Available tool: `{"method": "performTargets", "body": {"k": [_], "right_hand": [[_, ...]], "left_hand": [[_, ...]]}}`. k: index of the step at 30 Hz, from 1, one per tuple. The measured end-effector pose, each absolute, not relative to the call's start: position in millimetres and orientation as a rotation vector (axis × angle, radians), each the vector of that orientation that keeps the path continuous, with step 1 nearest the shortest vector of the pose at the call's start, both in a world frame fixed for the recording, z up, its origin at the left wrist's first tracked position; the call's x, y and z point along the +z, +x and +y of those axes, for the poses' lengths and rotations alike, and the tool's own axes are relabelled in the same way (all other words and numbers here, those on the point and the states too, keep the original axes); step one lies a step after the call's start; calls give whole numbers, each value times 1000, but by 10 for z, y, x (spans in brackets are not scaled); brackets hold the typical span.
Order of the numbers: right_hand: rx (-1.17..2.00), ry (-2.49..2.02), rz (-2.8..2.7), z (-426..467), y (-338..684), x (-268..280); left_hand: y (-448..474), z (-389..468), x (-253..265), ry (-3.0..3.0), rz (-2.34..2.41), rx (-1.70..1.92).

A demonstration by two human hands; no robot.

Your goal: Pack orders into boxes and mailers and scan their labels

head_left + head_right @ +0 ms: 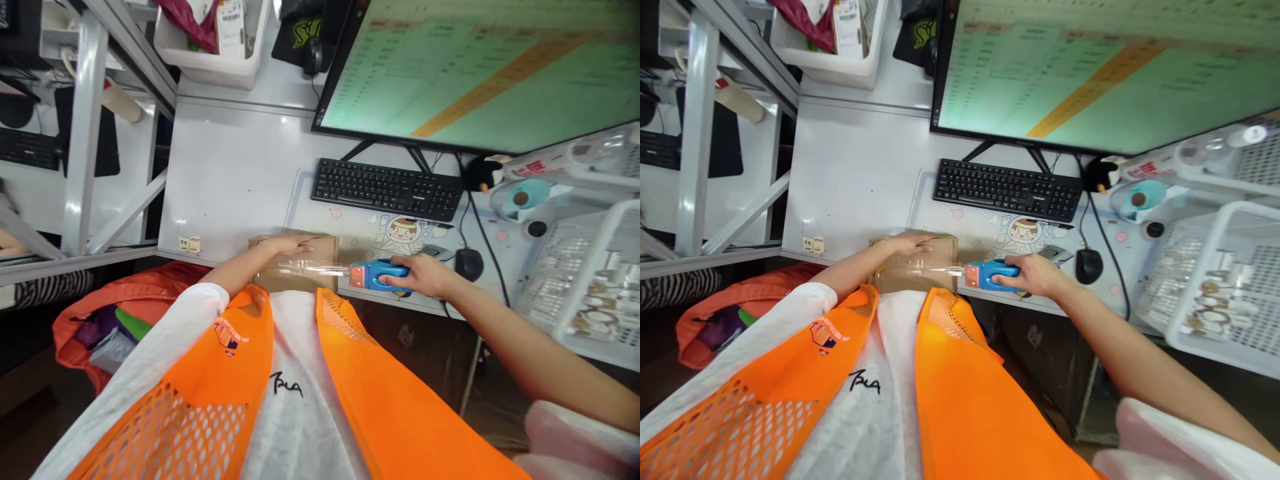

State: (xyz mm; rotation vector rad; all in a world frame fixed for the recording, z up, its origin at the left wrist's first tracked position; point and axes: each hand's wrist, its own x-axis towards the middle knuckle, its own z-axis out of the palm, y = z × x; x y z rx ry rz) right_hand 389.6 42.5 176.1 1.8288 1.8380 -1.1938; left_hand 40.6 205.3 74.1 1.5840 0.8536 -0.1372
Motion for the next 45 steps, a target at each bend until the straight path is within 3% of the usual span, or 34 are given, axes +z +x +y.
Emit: {"method": "performTargets", "body": {"k": [5, 30, 39, 45], "right_hand": [[-1173, 1848, 1880, 339, 4119, 1697], [-1102, 1772, 1759, 370, 4094, 1288], [-993, 1748, 1696, 527, 3799, 1247], [-962, 1748, 1648, 555, 3535, 1320]], "left_hand": [[368, 2071, 674, 1727, 659, -276], [399, 2083, 837, 1987, 629, -419], [197, 1235, 1069, 2437, 1103, -189], [12, 1162, 981, 2463, 1135, -134]]}}
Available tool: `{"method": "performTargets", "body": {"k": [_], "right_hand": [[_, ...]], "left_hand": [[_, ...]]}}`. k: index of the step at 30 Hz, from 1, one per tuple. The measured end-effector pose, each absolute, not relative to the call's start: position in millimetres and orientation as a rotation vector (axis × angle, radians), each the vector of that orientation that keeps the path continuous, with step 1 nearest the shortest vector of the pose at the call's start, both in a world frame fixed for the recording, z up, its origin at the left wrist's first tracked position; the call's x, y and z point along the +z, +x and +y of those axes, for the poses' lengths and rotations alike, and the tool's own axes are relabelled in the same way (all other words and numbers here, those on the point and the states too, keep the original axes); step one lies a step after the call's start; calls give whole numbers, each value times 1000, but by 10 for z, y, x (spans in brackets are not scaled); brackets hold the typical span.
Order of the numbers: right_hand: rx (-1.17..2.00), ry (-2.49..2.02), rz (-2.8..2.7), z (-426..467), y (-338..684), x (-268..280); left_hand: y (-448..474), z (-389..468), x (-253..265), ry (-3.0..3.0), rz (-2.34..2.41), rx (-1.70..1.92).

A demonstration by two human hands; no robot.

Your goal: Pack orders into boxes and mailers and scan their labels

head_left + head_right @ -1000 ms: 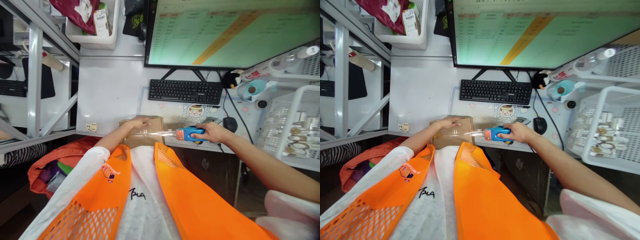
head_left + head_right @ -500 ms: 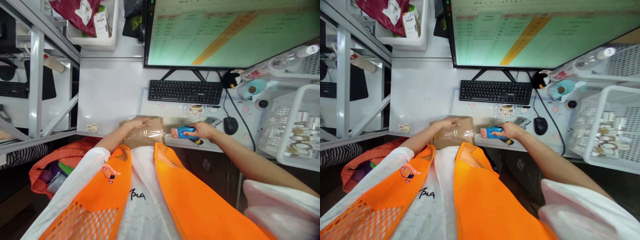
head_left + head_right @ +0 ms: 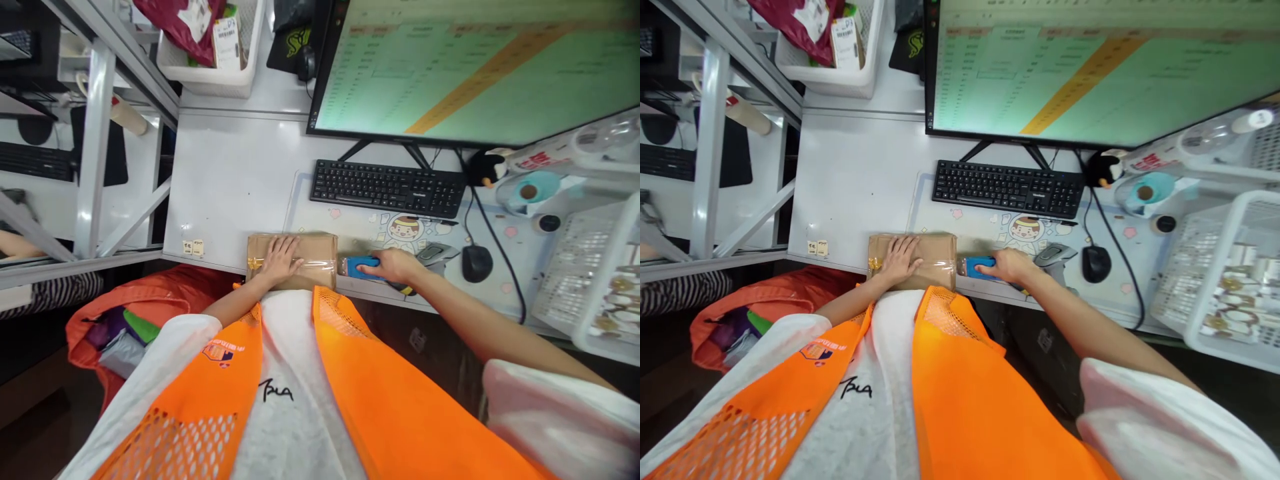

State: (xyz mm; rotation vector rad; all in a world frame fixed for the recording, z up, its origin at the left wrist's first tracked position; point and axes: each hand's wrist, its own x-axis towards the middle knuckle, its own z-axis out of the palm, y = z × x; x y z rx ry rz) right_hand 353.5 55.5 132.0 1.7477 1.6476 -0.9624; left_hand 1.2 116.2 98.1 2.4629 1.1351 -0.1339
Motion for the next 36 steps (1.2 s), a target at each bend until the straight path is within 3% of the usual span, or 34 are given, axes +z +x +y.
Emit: {"method": "performTargets", "body": {"k": [8, 16, 24, 31, 36], "right_hand": [[-1010, 1810, 1655, 538, 2635, 1335], [-1036, 1894, 1593, 567, 2055, 1266], [-1016, 1888, 1590, 607, 2068, 1203], [-1009, 1886, 1588, 594, 2069, 1155], [-1016, 1878, 1591, 612, 2060, 1197]], "left_hand": [[-828, 1764, 1019, 2551, 1018, -190], [-1532, 1494, 1081, 2257, 1741, -171], [-1391, 1286, 915, 2187, 1729, -193], [-1000, 777, 815, 2386, 1295, -181], [-953, 718, 851, 2404, 1274, -183]]}}
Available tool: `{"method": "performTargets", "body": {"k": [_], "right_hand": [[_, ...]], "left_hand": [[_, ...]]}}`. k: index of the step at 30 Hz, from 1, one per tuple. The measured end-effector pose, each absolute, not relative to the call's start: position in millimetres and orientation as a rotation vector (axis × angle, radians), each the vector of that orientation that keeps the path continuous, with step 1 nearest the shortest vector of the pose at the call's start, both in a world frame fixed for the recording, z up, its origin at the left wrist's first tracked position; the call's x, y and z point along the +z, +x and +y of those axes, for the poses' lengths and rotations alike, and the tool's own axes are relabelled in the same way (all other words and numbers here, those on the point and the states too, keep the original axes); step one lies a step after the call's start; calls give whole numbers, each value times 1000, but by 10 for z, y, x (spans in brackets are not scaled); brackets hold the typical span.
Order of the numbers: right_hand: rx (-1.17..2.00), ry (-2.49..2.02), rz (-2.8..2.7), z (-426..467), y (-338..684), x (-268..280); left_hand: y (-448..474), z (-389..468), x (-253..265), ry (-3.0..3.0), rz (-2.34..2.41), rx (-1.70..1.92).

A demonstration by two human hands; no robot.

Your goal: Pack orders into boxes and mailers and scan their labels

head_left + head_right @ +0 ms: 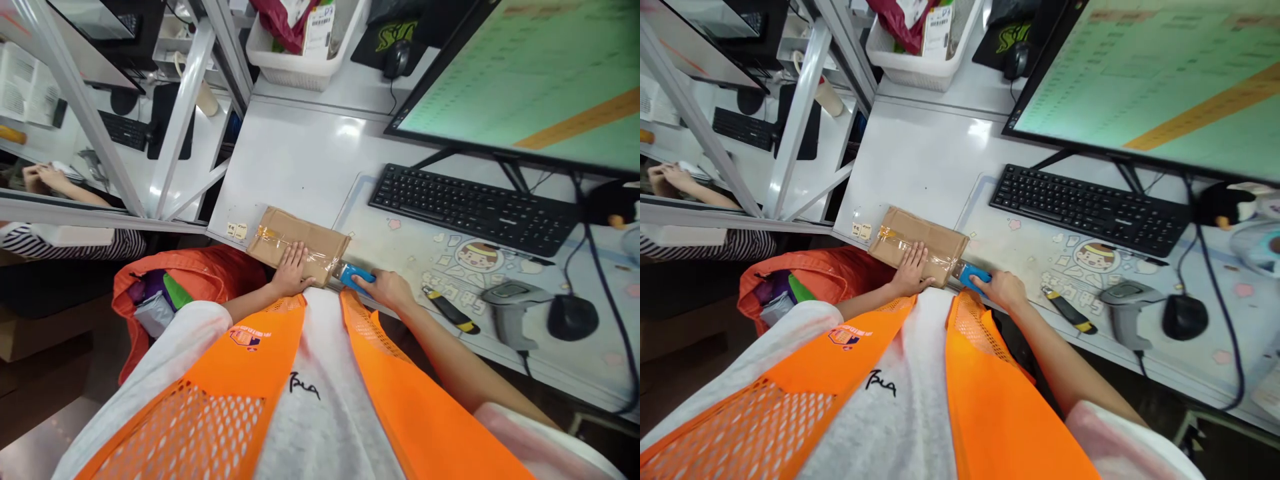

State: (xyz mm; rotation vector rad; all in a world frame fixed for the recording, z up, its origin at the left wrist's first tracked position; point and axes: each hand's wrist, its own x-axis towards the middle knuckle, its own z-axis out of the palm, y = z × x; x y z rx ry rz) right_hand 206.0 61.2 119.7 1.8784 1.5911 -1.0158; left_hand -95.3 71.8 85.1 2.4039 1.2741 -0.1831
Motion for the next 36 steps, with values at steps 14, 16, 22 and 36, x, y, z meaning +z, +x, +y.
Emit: {"method": "performTargets", "body": {"k": [14, 16, 22, 36], "right_hand": [[-1013, 1853, 1604, 633, 2062, 1213], [-1008, 1854, 1612, 629, 2068, 1209], [-1006, 1863, 1628, 618, 2074, 1233], [-1024, 1876, 1634, 629, 2055, 1289]], "left_hand": [[-608, 606, 841, 2554, 883, -237], [-599, 617, 881, 2533, 882, -244], [-962, 1021, 1095, 2425, 1195, -174], [-1557, 1278, 944, 2131, 1852, -145]]}}
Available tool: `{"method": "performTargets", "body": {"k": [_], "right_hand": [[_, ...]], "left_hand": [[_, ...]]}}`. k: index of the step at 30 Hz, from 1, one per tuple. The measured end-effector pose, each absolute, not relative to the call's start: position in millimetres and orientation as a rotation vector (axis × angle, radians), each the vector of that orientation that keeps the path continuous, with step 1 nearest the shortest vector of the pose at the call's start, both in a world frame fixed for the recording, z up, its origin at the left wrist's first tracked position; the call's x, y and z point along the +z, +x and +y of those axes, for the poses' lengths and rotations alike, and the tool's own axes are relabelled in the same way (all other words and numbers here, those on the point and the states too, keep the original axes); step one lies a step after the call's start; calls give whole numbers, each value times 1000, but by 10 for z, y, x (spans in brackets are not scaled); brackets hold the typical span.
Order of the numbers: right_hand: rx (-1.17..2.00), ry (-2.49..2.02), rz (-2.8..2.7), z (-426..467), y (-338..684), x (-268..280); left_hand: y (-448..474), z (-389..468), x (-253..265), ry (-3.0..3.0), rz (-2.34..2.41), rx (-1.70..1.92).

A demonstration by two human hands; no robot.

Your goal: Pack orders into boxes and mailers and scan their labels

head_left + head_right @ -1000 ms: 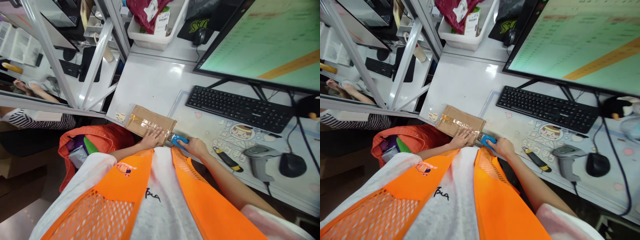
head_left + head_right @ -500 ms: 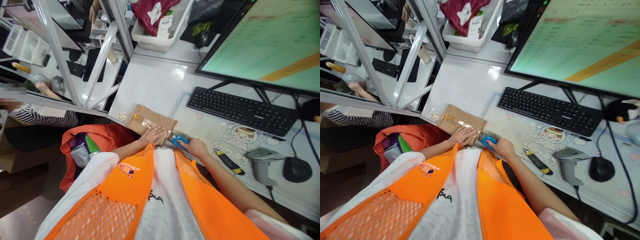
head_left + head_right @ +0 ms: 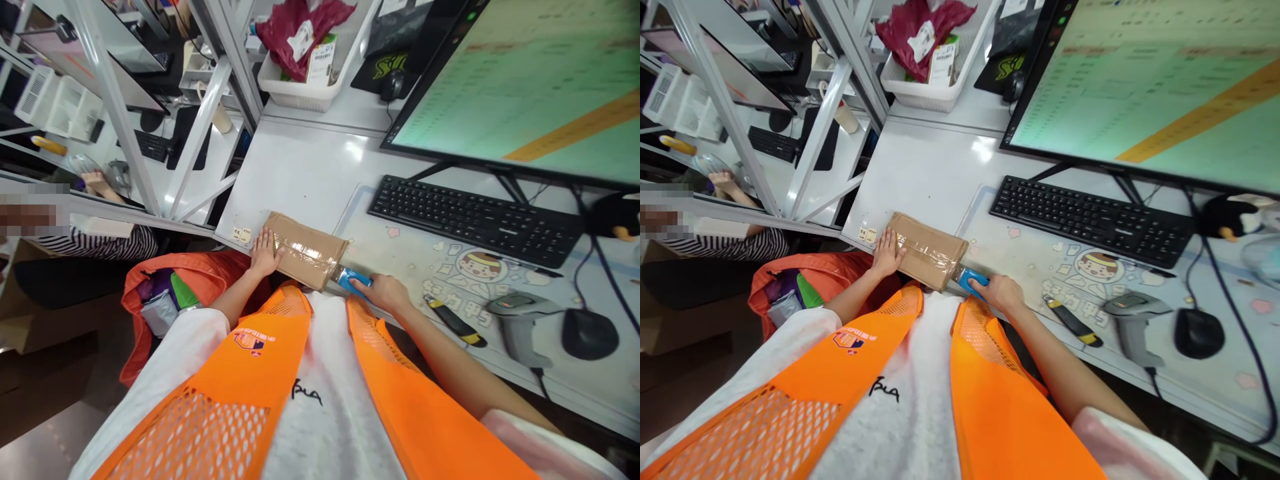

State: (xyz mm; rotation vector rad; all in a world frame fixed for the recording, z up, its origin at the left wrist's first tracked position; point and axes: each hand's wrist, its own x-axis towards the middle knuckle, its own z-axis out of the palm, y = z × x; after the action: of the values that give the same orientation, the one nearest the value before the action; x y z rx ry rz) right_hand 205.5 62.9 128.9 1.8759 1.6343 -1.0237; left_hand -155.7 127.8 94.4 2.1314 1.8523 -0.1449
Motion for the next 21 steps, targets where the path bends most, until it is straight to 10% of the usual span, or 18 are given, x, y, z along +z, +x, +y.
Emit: {"method": "performTargets", "body": {"k": [21], "right_hand": [[-1132, 1961, 1624, 298, 2614, 1412]], "left_hand": [[-432, 898, 878, 2430, 1392, -128]]}}
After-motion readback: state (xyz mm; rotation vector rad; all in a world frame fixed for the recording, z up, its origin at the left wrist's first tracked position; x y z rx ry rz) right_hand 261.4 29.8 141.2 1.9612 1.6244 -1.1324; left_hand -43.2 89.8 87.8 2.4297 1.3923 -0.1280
